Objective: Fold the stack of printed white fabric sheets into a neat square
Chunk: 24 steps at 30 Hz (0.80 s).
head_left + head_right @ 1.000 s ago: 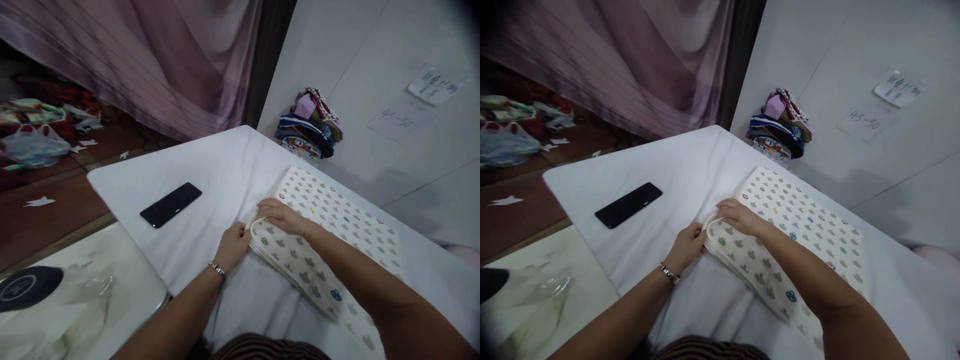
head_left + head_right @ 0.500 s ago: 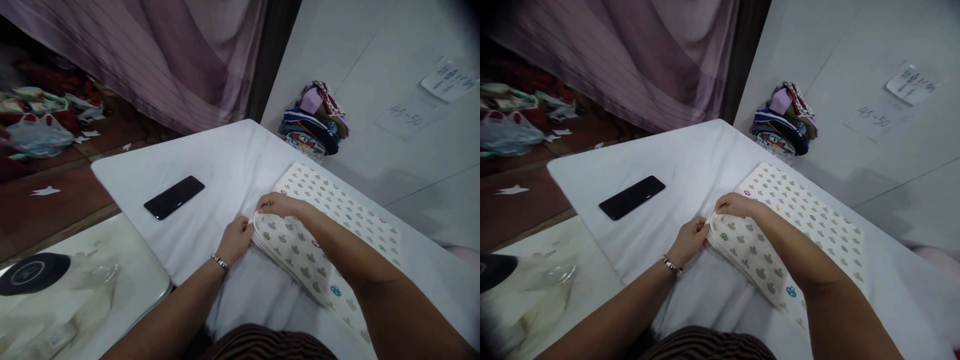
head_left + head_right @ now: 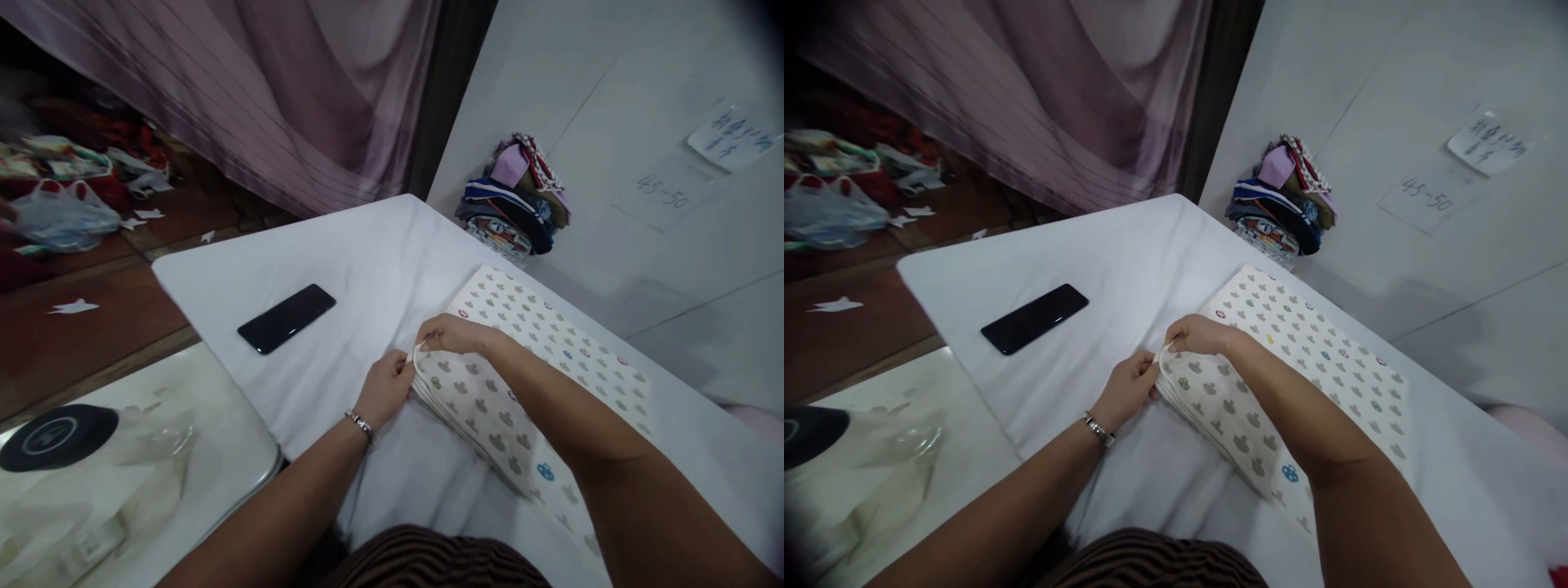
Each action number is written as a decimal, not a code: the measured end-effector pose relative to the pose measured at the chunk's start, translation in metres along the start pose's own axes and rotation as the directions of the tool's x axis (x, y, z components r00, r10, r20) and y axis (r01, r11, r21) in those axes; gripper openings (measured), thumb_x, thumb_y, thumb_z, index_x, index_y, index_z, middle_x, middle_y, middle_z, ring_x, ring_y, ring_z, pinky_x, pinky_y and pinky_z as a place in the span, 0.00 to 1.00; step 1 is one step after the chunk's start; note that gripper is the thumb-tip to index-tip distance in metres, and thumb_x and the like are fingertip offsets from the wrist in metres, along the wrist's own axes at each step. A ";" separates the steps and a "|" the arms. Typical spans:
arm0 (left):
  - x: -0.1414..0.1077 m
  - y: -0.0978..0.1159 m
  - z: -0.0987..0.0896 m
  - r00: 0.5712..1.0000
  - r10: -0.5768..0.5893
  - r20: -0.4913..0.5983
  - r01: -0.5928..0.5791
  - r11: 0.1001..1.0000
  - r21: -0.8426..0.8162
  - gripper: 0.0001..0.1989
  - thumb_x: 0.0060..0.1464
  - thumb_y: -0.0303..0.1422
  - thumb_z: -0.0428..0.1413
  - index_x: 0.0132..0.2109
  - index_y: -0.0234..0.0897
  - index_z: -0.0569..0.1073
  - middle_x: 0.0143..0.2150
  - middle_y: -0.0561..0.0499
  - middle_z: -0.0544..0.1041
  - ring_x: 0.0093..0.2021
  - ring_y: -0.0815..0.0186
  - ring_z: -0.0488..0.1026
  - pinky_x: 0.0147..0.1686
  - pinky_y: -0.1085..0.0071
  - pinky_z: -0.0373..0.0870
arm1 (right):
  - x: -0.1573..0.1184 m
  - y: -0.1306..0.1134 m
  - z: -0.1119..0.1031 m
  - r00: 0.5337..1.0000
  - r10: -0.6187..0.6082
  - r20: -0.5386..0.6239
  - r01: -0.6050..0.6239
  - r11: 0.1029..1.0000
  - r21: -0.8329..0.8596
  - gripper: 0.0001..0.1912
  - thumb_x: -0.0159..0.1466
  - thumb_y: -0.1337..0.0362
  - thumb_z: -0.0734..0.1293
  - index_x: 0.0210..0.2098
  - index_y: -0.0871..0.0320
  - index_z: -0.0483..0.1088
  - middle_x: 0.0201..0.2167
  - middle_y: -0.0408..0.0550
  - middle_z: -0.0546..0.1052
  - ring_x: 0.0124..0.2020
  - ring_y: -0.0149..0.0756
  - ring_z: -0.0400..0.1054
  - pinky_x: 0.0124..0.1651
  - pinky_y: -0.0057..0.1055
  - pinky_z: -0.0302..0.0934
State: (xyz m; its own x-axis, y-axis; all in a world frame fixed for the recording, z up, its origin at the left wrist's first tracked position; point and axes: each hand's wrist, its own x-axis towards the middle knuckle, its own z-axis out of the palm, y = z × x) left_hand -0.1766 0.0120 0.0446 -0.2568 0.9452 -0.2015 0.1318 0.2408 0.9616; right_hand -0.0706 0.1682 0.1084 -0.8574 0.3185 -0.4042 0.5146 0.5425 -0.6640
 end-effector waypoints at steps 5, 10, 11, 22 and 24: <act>0.000 0.000 0.000 1.000 0.015 -0.001 -0.015 1.000 -0.010 0.10 0.52 0.36 0.47 0.35 0.37 0.69 0.22 0.56 0.72 0.19 0.71 0.70 0.20 0.77 0.61 | 0.004 0.000 0.007 0.994 -0.093 -0.056 0.091 0.995 -0.046 0.07 0.54 0.66 0.65 0.32 0.60 0.73 0.28 0.43 0.75 0.31 0.31 0.67 0.34 0.25 0.58; 0.000 0.000 0.001 1.000 -0.025 -0.010 0.025 1.000 -0.014 0.08 0.52 0.35 0.47 0.34 0.38 0.69 0.22 0.57 0.72 0.19 0.72 0.69 0.20 0.77 0.61 | 0.000 -0.001 0.006 0.990 -0.137 -0.041 0.135 0.990 -0.037 0.07 0.55 0.64 0.66 0.32 0.59 0.74 0.31 0.45 0.76 0.34 0.32 0.68 0.38 0.26 0.59; 0.001 -0.001 0.001 0.999 -0.031 -0.011 0.031 0.999 -0.015 0.08 0.52 0.34 0.47 0.34 0.38 0.68 0.21 0.57 0.72 0.18 0.72 0.69 0.20 0.77 0.60 | 0.000 0.000 0.006 0.990 -0.137 -0.040 0.136 0.990 -0.026 0.07 0.55 0.64 0.66 0.32 0.59 0.74 0.31 0.45 0.75 0.34 0.32 0.68 0.38 0.26 0.59; 0.003 0.001 0.002 0.999 -0.007 -0.054 0.009 0.999 0.037 0.15 0.52 0.46 0.48 0.31 0.37 0.67 0.20 0.56 0.69 0.19 0.70 0.67 0.18 0.76 0.58 | 0.009 0.003 0.011 0.980 -0.192 -0.055 0.186 0.978 -0.097 0.06 0.54 0.66 0.67 0.31 0.59 0.75 0.30 0.43 0.75 0.33 0.30 0.68 0.38 0.24 0.59; 0.004 -0.001 0.003 0.998 -0.011 -0.065 0.015 0.999 0.049 0.14 0.51 0.43 0.49 0.30 0.37 0.67 0.21 0.56 0.69 0.19 0.71 0.67 0.18 0.77 0.58 | 0.010 0.005 0.010 0.984 -0.173 -0.047 0.167 0.980 -0.106 0.07 0.54 0.66 0.67 0.33 0.59 0.75 0.30 0.43 0.76 0.33 0.30 0.68 0.37 0.24 0.60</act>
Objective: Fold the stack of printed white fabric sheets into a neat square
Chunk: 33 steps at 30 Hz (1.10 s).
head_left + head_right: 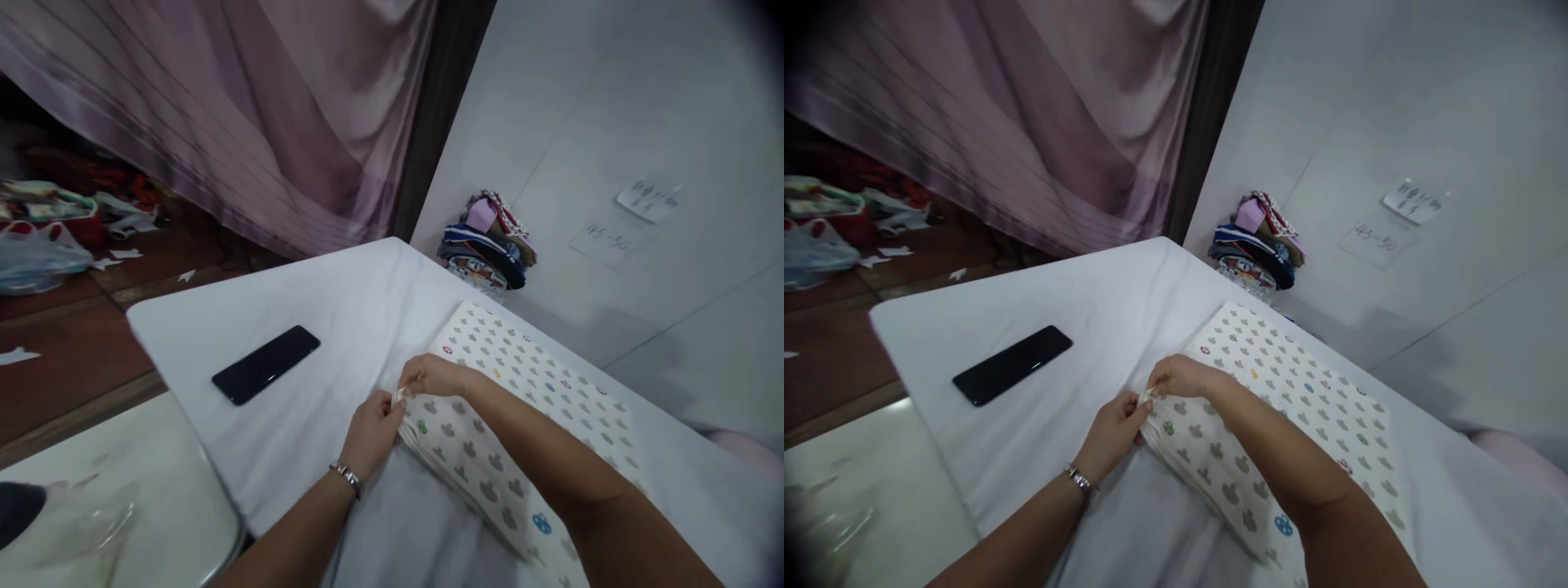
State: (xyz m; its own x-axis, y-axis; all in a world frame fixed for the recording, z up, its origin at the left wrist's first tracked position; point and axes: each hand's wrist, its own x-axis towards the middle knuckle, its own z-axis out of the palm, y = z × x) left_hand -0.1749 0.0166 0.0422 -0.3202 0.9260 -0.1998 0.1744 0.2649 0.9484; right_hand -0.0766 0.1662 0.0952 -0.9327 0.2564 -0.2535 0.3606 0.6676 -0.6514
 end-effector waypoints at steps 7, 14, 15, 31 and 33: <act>0.000 0.000 -0.001 1.000 0.012 -0.015 -0.012 1.000 0.012 0.12 0.52 0.40 0.48 0.28 0.37 0.65 0.21 0.56 0.68 0.20 0.70 0.66 0.20 0.76 0.60 | -0.006 0.037 -0.028 0.973 0.189 -0.131 -0.214 0.952 -0.218 0.19 0.49 0.76 0.61 0.36 0.56 0.75 0.36 0.43 0.77 0.39 0.34 0.68 0.41 0.25 0.60; -0.001 0.000 -0.002 1.000 0.002 -0.014 -0.001 0.999 0.033 0.13 0.51 0.42 0.48 0.28 0.37 0.65 0.21 0.56 0.67 0.21 0.70 0.66 0.21 0.76 0.58 | -0.008 0.090 -0.071 0.912 0.335 -0.236 -0.403 0.837 -0.369 0.14 0.51 0.71 0.60 0.33 0.57 0.75 0.37 0.47 0.77 0.39 0.36 0.68 0.42 0.25 0.59; -0.001 0.001 -0.002 1.000 0.006 -0.018 -0.005 0.999 0.041 0.13 0.51 0.42 0.48 0.28 0.37 0.66 0.21 0.56 0.68 0.22 0.70 0.66 0.22 0.76 0.58 | -0.008 0.095 -0.076 0.908 0.340 -0.244 -0.412 0.828 -0.379 0.14 0.52 0.71 0.60 0.33 0.58 0.75 0.37 0.47 0.76 0.39 0.36 0.68 0.43 0.26 0.59; -0.002 0.003 -0.004 0.996 -0.083 0.038 0.084 0.996 -0.027 0.16 0.51 0.47 0.49 0.28 0.38 0.66 0.20 0.57 0.67 0.21 0.70 0.65 0.22 0.75 0.59 | -0.003 0.150 -0.119 0.857 0.378 -0.351 -0.507 0.743 -0.437 0.10 0.56 0.64 0.62 0.34 0.55 0.74 0.36 0.47 0.76 0.37 0.36 0.68 0.40 0.27 0.58; -0.001 0.003 -0.005 0.995 -0.088 0.048 0.090 0.995 -0.040 0.16 0.50 0.47 0.49 0.28 0.38 0.66 0.20 0.57 0.67 0.21 0.69 0.65 0.22 0.75 0.59 | 0.002 0.152 -0.119 0.871 0.342 -0.353 -0.478 0.759 -0.442 0.10 0.56 0.65 0.62 0.34 0.55 0.74 0.37 0.47 0.76 0.38 0.36 0.67 0.42 0.27 0.58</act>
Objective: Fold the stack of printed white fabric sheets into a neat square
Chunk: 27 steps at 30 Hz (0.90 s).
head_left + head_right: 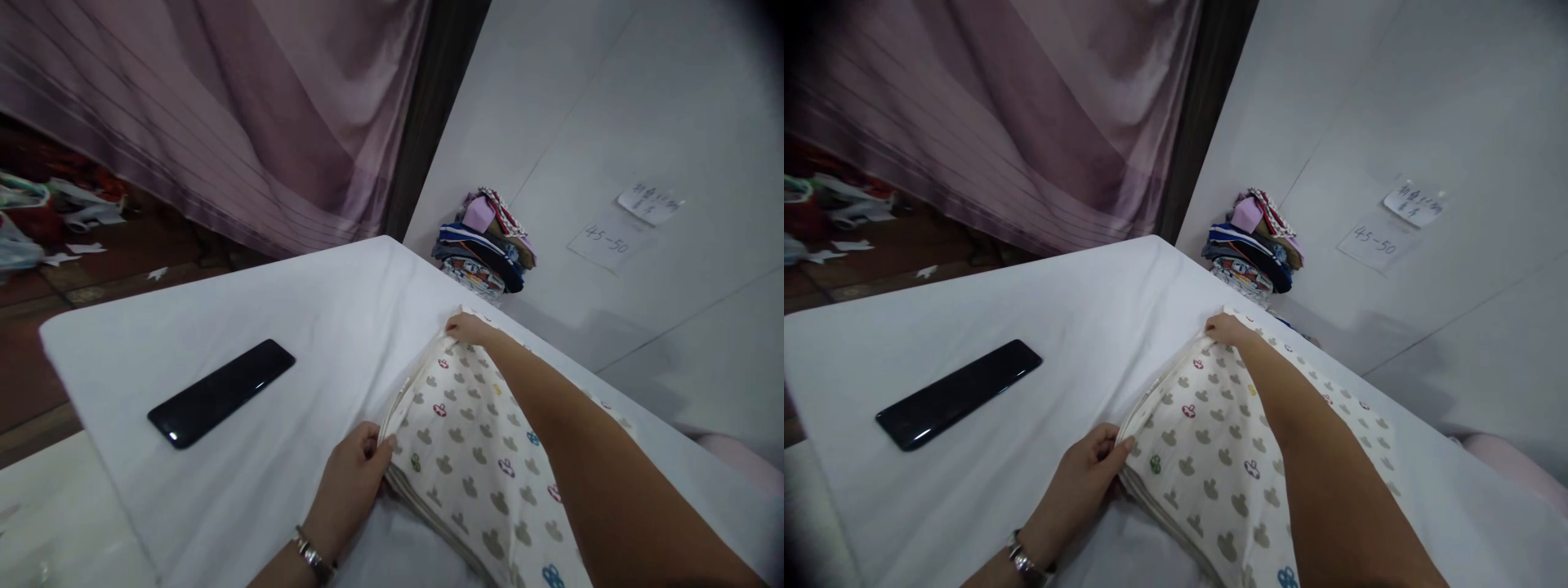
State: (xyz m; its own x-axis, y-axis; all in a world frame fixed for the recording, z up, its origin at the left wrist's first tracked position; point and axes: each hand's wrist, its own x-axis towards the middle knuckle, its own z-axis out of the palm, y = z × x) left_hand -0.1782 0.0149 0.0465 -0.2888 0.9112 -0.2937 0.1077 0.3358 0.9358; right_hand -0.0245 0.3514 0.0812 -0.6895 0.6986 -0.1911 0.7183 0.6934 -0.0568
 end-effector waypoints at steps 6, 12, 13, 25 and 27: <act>0.000 0.001 -0.001 1.000 -0.017 0.015 0.017 1.000 0.019 0.16 0.51 0.47 0.48 0.29 0.38 0.67 0.20 0.57 0.67 0.21 0.70 0.65 0.22 0.75 0.59 | 0.006 -0.005 0.006 0.995 -0.042 -0.086 0.044 0.999 0.025 0.14 0.59 0.70 0.58 0.38 0.59 0.73 0.40 0.50 0.75 0.43 0.36 0.66 0.48 0.28 0.56; -0.001 0.003 -0.001 1.000 -0.007 0.011 0.006 0.999 0.034 0.15 0.51 0.46 0.48 0.28 0.38 0.66 0.20 0.57 0.66 0.21 0.70 0.64 0.22 0.76 0.58 | 0.004 -0.004 0.010 0.994 -0.091 -0.055 0.094 0.994 0.062 0.15 0.57 0.70 0.61 0.43 0.58 0.73 0.45 0.50 0.73 0.47 0.37 0.65 0.51 0.28 0.56; -0.001 0.005 -0.001 1.000 -0.010 0.014 0.010 1.000 0.024 0.15 0.51 0.46 0.48 0.28 0.38 0.66 0.20 0.58 0.66 0.21 0.71 0.64 0.22 0.76 0.58 | 0.004 -0.004 0.009 0.993 -0.108 -0.038 0.111 0.992 0.065 0.15 0.57 0.69 0.62 0.43 0.58 0.73 0.46 0.50 0.73 0.47 0.37 0.65 0.51 0.28 0.56; -0.001 0.003 -0.002 1.000 0.001 0.005 -0.001 0.999 0.047 0.15 0.51 0.45 0.48 0.28 0.38 0.66 0.20 0.57 0.67 0.21 0.70 0.65 0.22 0.75 0.59 | -0.007 -0.015 -0.003 0.992 -0.129 -0.001 0.129 0.991 -0.027 0.12 0.53 0.72 0.63 0.36 0.58 0.73 0.39 0.50 0.74 0.43 0.38 0.65 0.46 0.29 0.58; -0.001 0.004 -0.001 1.000 -0.001 0.007 0.001 0.999 0.036 0.14 0.51 0.45 0.48 0.28 0.38 0.66 0.20 0.57 0.67 0.21 0.70 0.66 0.22 0.75 0.59 | -0.011 -0.015 -0.002 0.990 -0.140 -0.018 0.140 0.990 -0.021 0.13 0.55 0.71 0.62 0.39 0.58 0.72 0.41 0.51 0.73 0.44 0.38 0.65 0.47 0.30 0.57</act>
State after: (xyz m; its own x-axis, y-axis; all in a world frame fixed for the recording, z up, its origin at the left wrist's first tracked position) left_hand -0.1786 0.0147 0.0514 -0.2821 0.9125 -0.2962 0.1414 0.3449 0.9279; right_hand -0.0276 0.3337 0.0860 -0.7849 0.5976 -0.1637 0.6127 0.7879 -0.0619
